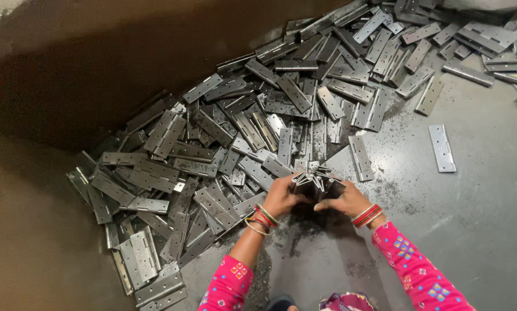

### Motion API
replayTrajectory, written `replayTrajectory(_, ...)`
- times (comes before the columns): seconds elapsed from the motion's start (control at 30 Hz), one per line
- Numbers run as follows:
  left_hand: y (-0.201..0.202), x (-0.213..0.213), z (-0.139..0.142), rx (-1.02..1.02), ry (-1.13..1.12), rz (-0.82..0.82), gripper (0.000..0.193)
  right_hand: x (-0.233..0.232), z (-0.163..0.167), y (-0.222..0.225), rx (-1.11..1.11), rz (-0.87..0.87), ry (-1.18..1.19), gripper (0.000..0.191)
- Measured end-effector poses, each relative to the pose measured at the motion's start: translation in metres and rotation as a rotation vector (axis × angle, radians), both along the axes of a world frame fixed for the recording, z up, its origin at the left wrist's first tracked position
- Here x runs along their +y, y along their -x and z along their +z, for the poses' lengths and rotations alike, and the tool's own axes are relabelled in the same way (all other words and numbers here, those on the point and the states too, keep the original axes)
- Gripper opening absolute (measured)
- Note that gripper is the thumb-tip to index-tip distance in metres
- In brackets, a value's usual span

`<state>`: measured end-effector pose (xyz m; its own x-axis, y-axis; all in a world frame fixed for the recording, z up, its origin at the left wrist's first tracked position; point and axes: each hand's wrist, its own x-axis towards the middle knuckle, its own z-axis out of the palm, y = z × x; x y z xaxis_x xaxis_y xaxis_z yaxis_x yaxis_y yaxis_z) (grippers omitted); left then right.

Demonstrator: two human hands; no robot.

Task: The person picks up metal hinge components from a pile on the floor, aligns them, and stacks them into small bundles.

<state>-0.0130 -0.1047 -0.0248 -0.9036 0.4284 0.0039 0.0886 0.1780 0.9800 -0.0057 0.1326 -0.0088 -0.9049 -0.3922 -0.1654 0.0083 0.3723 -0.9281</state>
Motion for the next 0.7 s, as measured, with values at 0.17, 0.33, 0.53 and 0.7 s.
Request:
replayTrajectory(0.17,-0.001,-0.028,0.061,-0.035,-0.031,0.054,0.047,-0.025,0.064,-0.001,-0.131,0.023,-0.012,0.056)
replayTrajectory(0.33,-0.001,-0.031,0.046,0.321,0.049,0.145,0.073,-0.018,0.05,0.022,0.201,0.153,0.092,0.045)
replayTrajectory(0.53,0.014,0.019,-0.088,0.297,0.005,0.155,0.061,-0.014,-0.09,0.023,0.144,-0.047,0.122,0.055)
replayTrajectory(0.7,0.009,0.013,-0.057,0.194,-0.015,0.196,0.05,-0.009,-0.065,0.027,0.14,-0.08,0.092,0.042)
